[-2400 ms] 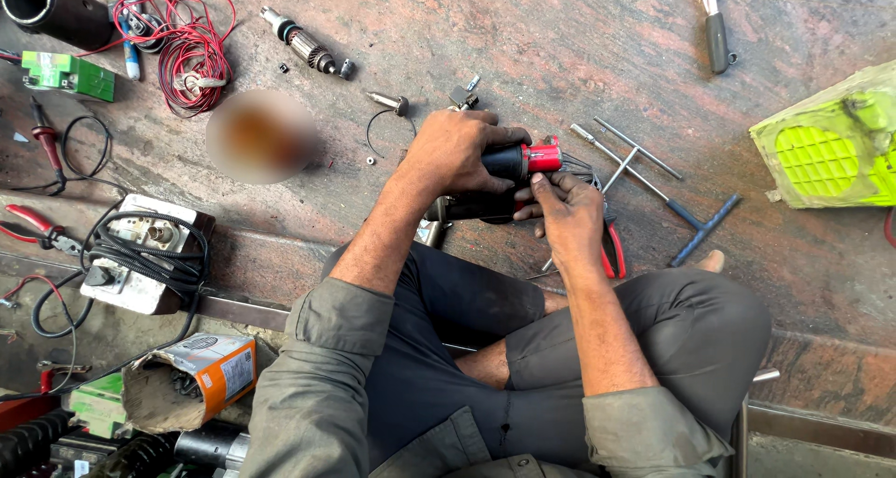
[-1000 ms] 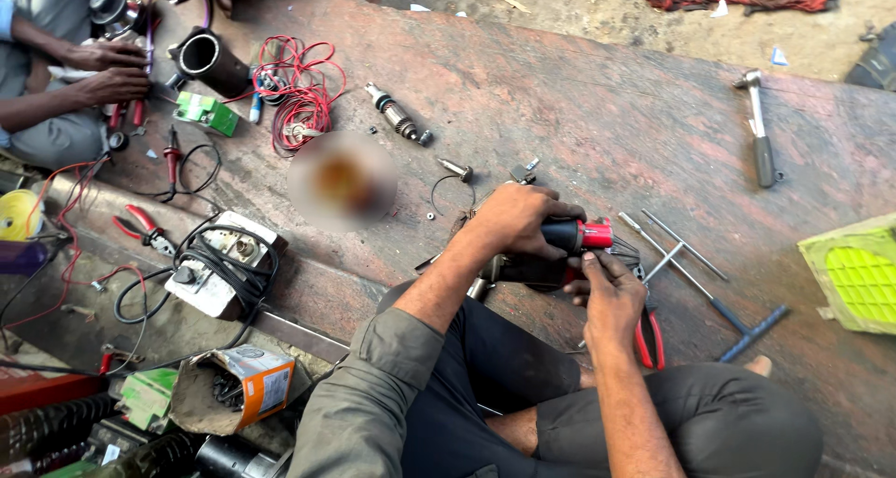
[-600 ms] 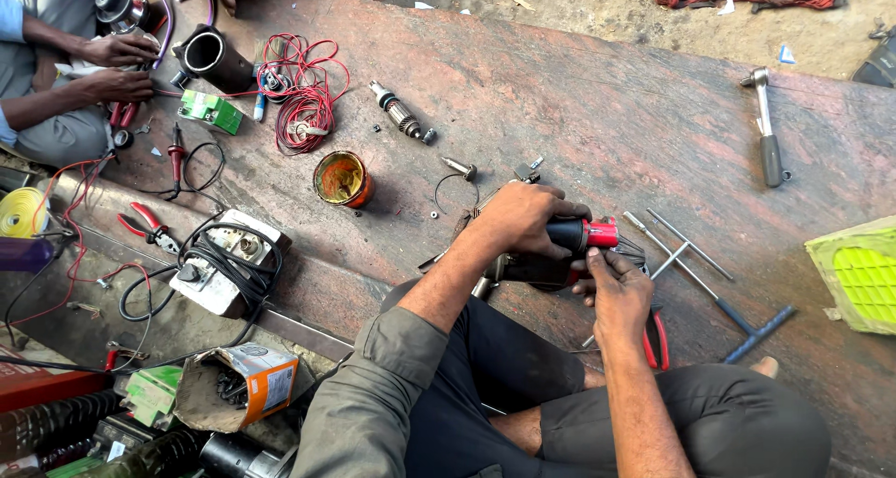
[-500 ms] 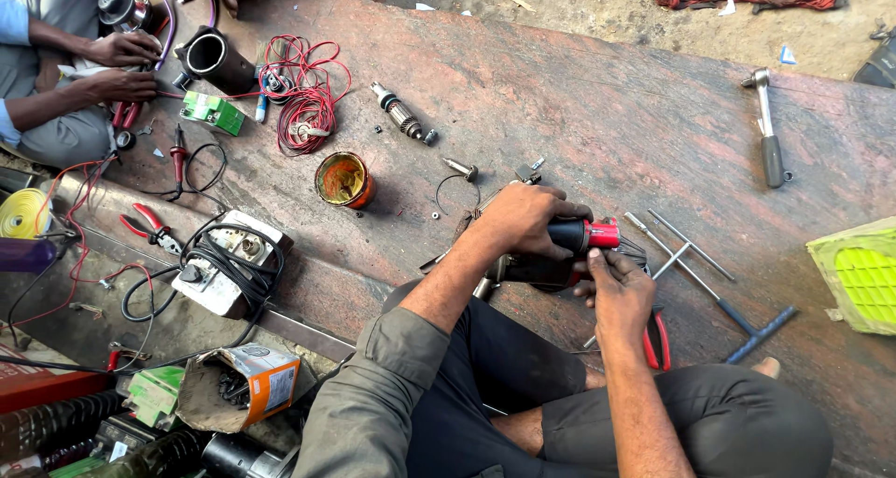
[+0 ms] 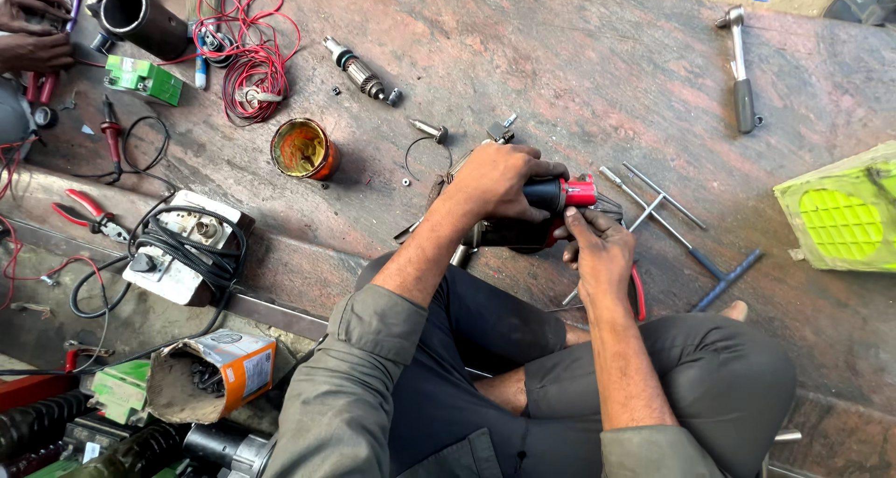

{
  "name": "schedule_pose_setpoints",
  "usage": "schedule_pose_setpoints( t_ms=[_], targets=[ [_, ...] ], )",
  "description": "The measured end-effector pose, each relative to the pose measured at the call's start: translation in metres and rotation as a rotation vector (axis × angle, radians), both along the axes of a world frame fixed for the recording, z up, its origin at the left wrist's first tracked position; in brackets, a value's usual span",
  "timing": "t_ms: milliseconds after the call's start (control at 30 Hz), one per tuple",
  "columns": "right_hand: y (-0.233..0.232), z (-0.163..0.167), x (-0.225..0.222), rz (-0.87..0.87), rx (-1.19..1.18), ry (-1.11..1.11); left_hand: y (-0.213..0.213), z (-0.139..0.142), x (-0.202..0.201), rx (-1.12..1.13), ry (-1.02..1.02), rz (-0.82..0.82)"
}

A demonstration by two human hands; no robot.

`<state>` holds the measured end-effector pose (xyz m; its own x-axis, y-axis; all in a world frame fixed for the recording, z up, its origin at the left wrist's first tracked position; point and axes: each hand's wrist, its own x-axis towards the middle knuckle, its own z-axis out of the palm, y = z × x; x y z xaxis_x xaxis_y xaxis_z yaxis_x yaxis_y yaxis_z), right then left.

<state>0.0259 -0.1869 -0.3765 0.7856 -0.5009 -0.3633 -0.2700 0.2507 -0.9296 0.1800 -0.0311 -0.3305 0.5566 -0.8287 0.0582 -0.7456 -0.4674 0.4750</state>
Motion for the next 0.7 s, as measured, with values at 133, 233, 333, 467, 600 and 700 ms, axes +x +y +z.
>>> schedule_pose_setpoints(
  t_ms=[133, 233, 333, 467, 600, 700],
  targets=[
    [0.008, 0.015, -0.003, 0.044, -0.199, 0.019, 0.000, 0.007, -0.002, 0.018, 0.004, 0.003],
    [0.016, 0.027, -0.009, 0.077, -0.355, -0.062, 0.001, 0.008, -0.003, 0.016, 0.000, 0.014],
    [0.025, 0.034, -0.012, 0.106, -0.585, -0.069, 0.002, 0.007, -0.004, 0.000, -0.002, 0.019],
    [0.035, 0.040, -0.010, 0.078, -0.559, -0.036, 0.001, 0.004, -0.006, -0.021, -0.022, 0.021],
    [0.038, 0.045, -0.010, 0.078, -0.586, -0.020, 0.002, 0.004, -0.012, -0.011, -0.049, 0.038],
    [0.040, 0.048, -0.011, 0.093, -0.598, -0.037, 0.002, 0.004, -0.015, -0.009, -0.075, 0.033]
  ],
)
